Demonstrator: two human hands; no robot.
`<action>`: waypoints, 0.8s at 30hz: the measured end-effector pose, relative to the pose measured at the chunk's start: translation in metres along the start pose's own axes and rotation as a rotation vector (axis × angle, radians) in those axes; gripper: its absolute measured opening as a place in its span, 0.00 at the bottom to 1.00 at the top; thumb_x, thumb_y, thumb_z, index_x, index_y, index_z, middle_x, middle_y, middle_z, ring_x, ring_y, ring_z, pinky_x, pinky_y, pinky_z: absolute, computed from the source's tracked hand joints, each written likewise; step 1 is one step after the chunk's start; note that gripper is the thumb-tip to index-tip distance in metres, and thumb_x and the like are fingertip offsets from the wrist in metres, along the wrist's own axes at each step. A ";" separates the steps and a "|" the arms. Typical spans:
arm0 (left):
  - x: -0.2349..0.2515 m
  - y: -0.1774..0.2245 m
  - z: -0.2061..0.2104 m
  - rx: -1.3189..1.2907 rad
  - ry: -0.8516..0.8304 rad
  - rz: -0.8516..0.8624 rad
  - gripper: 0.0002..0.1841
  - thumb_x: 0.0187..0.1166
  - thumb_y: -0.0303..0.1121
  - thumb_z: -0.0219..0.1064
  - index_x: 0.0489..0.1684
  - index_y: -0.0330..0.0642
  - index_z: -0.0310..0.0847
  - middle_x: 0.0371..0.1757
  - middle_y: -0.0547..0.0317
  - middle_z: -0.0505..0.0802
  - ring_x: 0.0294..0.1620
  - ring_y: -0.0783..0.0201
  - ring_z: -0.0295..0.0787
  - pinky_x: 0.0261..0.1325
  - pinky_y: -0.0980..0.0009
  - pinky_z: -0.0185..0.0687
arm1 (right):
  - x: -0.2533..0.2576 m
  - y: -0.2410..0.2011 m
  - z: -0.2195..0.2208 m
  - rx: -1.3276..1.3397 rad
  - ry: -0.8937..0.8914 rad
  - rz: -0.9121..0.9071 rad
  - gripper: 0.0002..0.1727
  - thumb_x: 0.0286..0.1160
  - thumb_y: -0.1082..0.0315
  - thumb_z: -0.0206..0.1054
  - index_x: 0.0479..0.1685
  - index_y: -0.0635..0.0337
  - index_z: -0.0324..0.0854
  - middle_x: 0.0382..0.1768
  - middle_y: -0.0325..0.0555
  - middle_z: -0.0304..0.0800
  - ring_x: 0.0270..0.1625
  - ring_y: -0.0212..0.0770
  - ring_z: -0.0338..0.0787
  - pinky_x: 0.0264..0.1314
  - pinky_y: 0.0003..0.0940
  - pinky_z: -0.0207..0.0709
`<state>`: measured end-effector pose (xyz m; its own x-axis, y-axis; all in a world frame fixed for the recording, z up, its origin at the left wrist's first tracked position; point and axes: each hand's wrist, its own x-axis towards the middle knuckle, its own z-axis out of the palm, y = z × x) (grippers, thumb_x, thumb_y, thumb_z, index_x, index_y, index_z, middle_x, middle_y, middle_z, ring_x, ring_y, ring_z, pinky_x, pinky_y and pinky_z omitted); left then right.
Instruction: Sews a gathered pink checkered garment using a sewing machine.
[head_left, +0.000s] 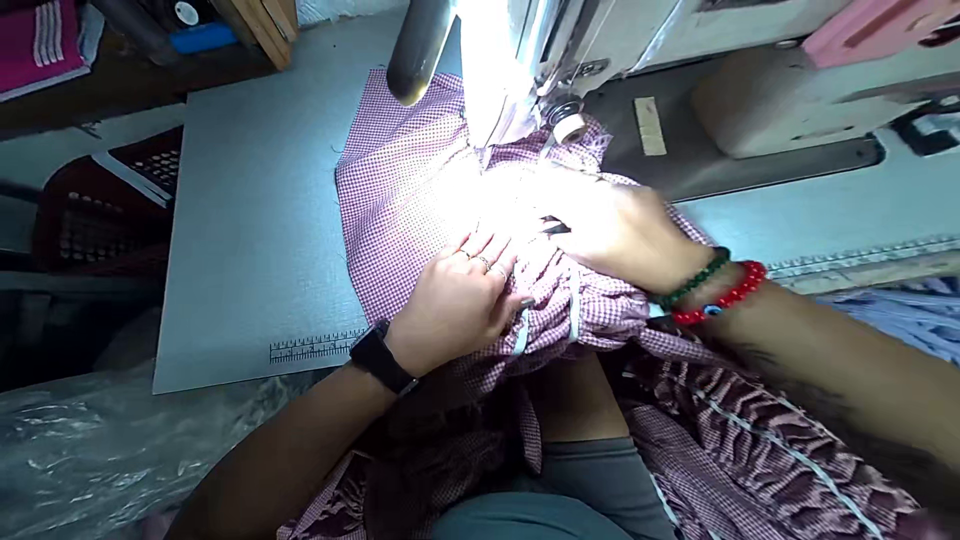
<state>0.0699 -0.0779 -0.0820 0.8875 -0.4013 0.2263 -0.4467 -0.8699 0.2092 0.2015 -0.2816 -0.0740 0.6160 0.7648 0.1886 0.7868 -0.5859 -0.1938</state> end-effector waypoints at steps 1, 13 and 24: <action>0.003 -0.002 0.000 0.004 -0.004 -0.013 0.28 0.86 0.49 0.55 0.77 0.41 0.81 0.82 0.51 0.82 0.88 0.55 0.68 0.93 0.52 0.51 | 0.005 0.003 0.000 0.018 0.007 0.009 0.22 0.74 0.63 0.68 0.69 0.46 0.86 0.71 0.49 0.87 0.57 0.62 0.93 0.40 0.68 0.82; -0.023 -0.114 -0.057 0.184 -0.101 -0.303 0.30 0.89 0.52 0.55 0.77 0.35 0.77 0.81 0.33 0.78 0.86 0.31 0.66 0.87 0.32 0.52 | -0.050 0.008 -0.016 -0.049 -0.029 -0.195 0.19 0.68 0.60 0.68 0.58 0.45 0.93 0.37 0.55 0.93 0.30 0.60 0.89 0.24 0.59 0.76; -0.032 0.039 0.008 -0.209 0.093 0.010 0.20 0.87 0.40 0.56 0.64 0.41 0.89 0.68 0.50 0.92 0.76 0.53 0.83 0.79 0.56 0.76 | -0.068 -0.020 0.004 -0.018 0.087 -0.081 0.23 0.57 0.68 0.72 0.58 0.55 0.92 0.41 0.59 0.94 0.34 0.64 0.92 0.30 0.62 0.82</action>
<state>0.0246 -0.1013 -0.0883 0.8728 -0.3733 0.3144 -0.4781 -0.7836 0.3968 0.1439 -0.3206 -0.0871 0.5511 0.7838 0.2862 0.8340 -0.5289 -0.1575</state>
